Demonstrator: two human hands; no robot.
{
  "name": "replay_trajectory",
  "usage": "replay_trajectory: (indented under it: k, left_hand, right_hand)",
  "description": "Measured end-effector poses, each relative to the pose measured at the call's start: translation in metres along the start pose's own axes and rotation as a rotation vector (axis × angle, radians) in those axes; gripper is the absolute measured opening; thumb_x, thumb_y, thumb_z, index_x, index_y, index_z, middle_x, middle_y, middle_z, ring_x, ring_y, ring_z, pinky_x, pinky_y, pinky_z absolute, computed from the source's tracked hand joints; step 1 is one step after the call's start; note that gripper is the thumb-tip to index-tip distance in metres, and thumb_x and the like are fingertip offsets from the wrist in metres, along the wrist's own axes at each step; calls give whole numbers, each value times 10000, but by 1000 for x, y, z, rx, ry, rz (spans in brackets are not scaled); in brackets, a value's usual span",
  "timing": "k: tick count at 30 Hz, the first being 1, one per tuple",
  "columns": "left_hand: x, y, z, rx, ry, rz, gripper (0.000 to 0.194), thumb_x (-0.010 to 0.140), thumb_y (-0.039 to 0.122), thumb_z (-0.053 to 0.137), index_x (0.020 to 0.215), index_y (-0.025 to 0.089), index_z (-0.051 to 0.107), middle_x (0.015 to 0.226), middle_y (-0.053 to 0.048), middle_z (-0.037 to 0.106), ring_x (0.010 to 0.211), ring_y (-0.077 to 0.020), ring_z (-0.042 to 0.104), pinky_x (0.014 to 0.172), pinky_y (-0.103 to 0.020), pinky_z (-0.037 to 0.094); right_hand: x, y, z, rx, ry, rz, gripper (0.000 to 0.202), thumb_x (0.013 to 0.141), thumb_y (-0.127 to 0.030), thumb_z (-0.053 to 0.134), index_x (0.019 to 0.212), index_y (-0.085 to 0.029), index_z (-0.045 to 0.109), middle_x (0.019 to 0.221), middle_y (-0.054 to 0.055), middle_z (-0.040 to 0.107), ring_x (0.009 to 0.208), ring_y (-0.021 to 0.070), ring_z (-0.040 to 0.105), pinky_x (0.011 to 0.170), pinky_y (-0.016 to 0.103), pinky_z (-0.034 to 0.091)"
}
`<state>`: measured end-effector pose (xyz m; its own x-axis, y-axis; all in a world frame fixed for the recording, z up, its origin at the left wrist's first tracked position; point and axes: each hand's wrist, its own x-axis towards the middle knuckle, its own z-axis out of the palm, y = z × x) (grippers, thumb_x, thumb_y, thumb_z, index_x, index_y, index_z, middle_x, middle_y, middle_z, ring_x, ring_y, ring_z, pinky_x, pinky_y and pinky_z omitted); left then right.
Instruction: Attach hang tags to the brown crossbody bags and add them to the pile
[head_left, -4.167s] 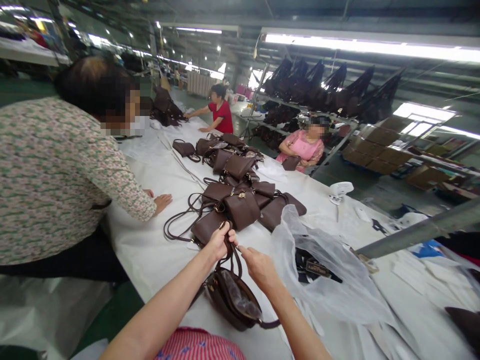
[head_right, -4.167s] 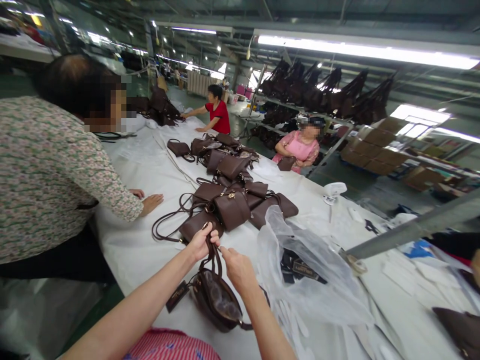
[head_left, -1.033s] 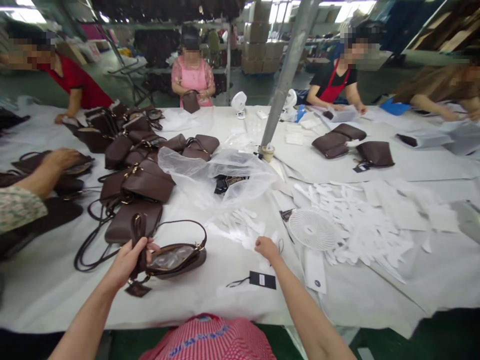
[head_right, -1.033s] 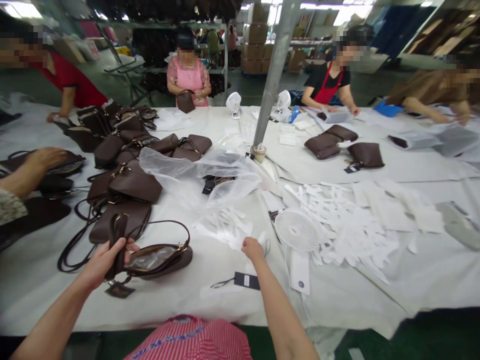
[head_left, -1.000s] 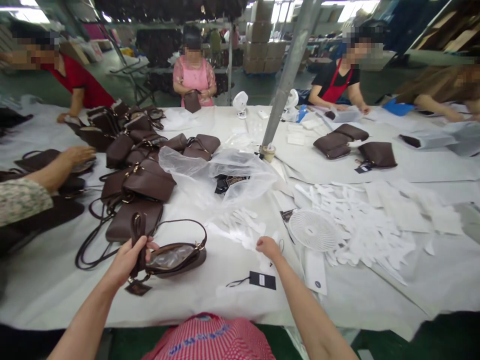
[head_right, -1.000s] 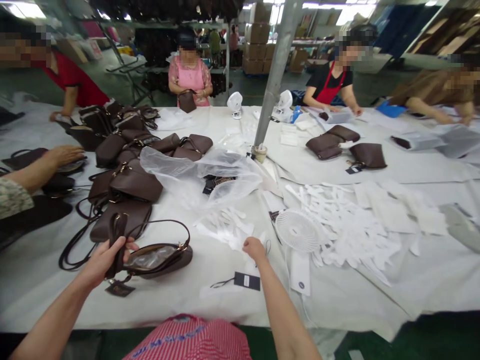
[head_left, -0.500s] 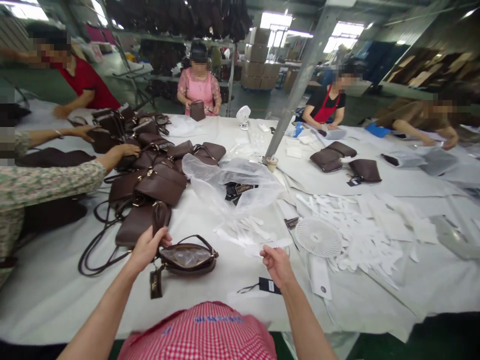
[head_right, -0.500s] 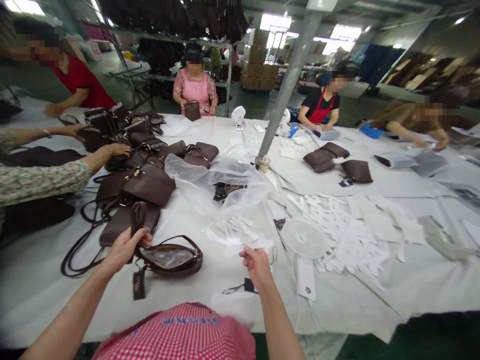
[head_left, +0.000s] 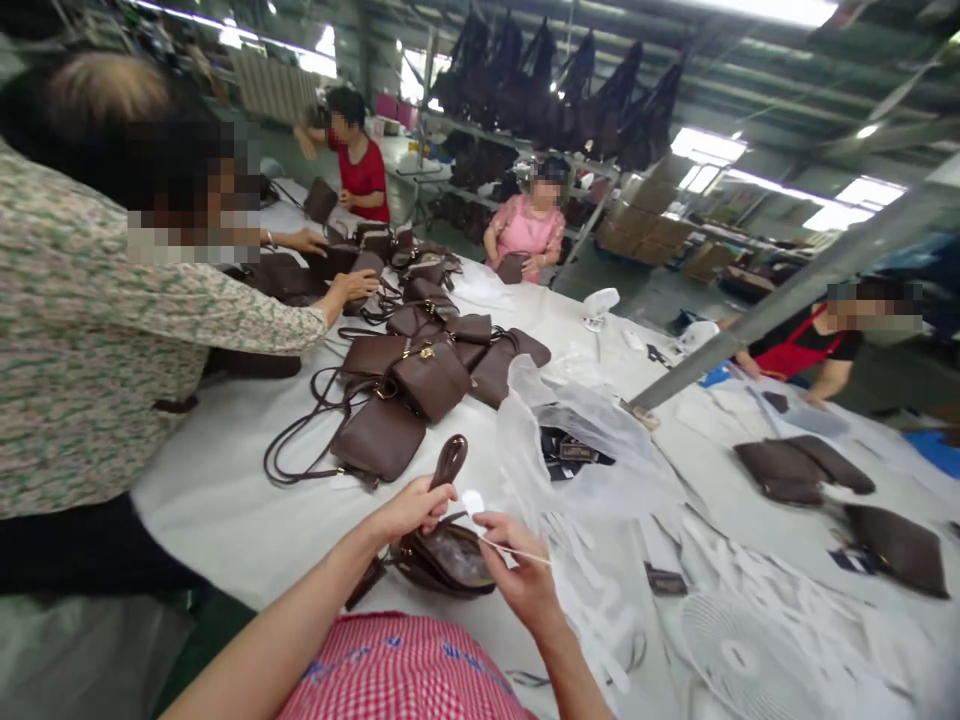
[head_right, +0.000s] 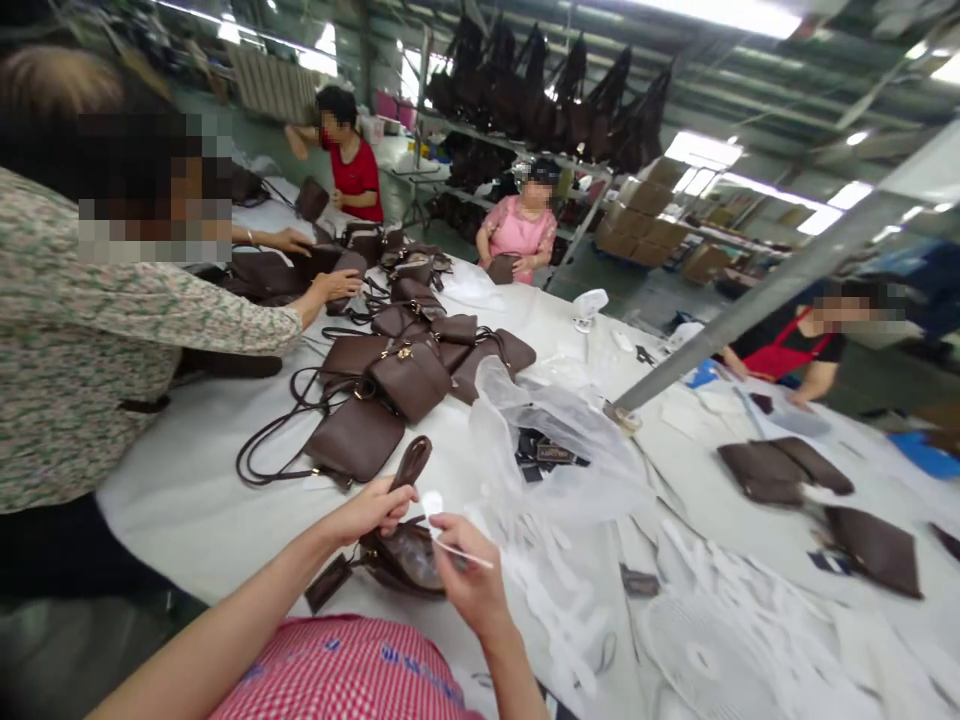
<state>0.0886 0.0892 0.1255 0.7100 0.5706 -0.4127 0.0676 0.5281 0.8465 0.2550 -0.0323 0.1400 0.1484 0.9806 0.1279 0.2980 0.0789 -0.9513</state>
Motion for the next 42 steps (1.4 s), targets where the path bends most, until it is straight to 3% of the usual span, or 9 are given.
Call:
replay_trajectory:
  k: [4,7,12,15,18,24,31,39,42]
  left_hand:
    - [-7,-7,-8,-1,-27,-32,349,769,483,577,717,196,384,520,108,340,389,-32,244,400,-187,250]
    - [-11,-13,-14,-65,16,-22,347,755,434,601,713,211,339,515,121,310,388,-31,217,399,-185,240]
    - [-12,-12,-14,-90,31,65,291,772,385,573,750,215,338,519,124,295,391,-37,220,397,-181,208]
    - [-8,-7,-6,10,46,110,253,775,360,554,731,205,359,517,110,325,392,-41,247,397,-191,201]
    - [-3,-4,-1,145,93,174,191,790,340,526,773,191,408,542,88,389,412,-56,313,414,-198,234]
    - [-6,-1,-6,353,162,249,140,825,309,470,800,172,470,598,49,458,507,-97,406,485,-216,314]
    - [-10,0,8,660,-146,297,147,813,221,497,788,153,625,756,-25,667,712,-164,584,673,-224,425]
    - [-6,-11,2,864,-32,267,162,784,266,560,768,168,688,671,-35,667,618,-178,575,554,-223,391]
    - [-1,-16,5,898,17,238,152,769,219,548,686,159,660,648,-51,642,639,-192,576,592,-246,406]
  right_hand:
    - [16,-1,20,-109,-273,-135,129,826,-174,556,784,-229,665,1009,71,697,919,194,644,805,300,489]
    - [19,1,29,-37,-302,-86,103,791,-195,588,772,-238,680,1067,68,683,989,213,627,869,333,477]
    - [14,-1,40,484,-56,423,314,823,-475,574,1049,-265,633,1262,87,585,958,238,656,743,381,545]
    - [12,-4,41,529,-128,627,486,761,-601,615,1053,-213,598,962,74,687,687,185,667,550,296,538]
    - [16,0,28,319,-98,599,452,714,-620,645,787,-178,596,548,-36,579,399,94,494,376,199,415]
    - [27,23,-12,37,123,635,396,655,-545,659,703,-155,607,544,-11,598,452,119,568,372,183,394]
    - [30,23,38,230,-69,554,214,709,-336,567,825,-164,621,496,-45,574,371,88,458,358,180,327]
    - [20,22,49,552,-8,528,227,659,-353,664,762,-170,577,443,-120,346,364,33,242,348,151,158]
    - [21,19,52,419,75,473,325,660,-451,723,758,-161,613,475,-71,479,410,81,409,368,190,293]
